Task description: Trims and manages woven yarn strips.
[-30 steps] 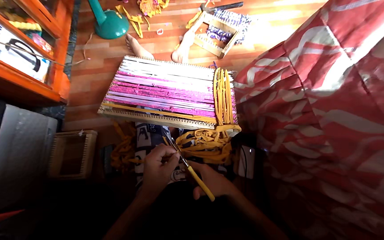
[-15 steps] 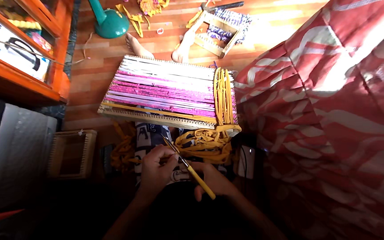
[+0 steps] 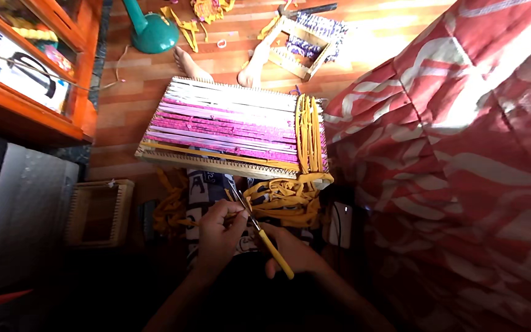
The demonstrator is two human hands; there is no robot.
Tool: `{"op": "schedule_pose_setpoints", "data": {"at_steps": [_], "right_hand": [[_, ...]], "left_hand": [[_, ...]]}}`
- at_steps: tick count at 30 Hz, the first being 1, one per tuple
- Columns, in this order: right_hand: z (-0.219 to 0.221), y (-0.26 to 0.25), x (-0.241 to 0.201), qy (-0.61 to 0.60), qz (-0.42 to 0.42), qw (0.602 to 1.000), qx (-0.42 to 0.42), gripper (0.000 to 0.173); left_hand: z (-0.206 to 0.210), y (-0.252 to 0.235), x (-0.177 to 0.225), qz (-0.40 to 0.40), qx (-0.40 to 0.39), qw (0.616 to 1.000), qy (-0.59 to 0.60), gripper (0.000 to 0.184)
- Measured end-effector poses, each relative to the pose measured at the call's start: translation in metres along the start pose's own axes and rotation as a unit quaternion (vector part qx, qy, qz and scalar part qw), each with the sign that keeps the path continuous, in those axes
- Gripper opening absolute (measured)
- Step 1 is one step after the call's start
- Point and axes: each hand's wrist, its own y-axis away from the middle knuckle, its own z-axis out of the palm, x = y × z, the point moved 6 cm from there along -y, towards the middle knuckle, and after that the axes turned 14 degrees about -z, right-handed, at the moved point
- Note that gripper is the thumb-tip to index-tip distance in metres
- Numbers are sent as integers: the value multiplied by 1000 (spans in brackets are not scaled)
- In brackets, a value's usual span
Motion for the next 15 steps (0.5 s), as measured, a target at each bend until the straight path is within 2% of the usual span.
{"op": "schedule_pose_setpoints", "data": {"at_steps": [7, 15], "right_hand": [[0, 1, 0, -5, -22, 1000, 11, 112], [-5, 5, 0, -4, -13, 999, 51, 94]], "left_hand": [[-2, 0, 3, 8, 4, 1000, -20, 11], [-5, 1, 5, 12, 0, 1000, -11, 11]]}}
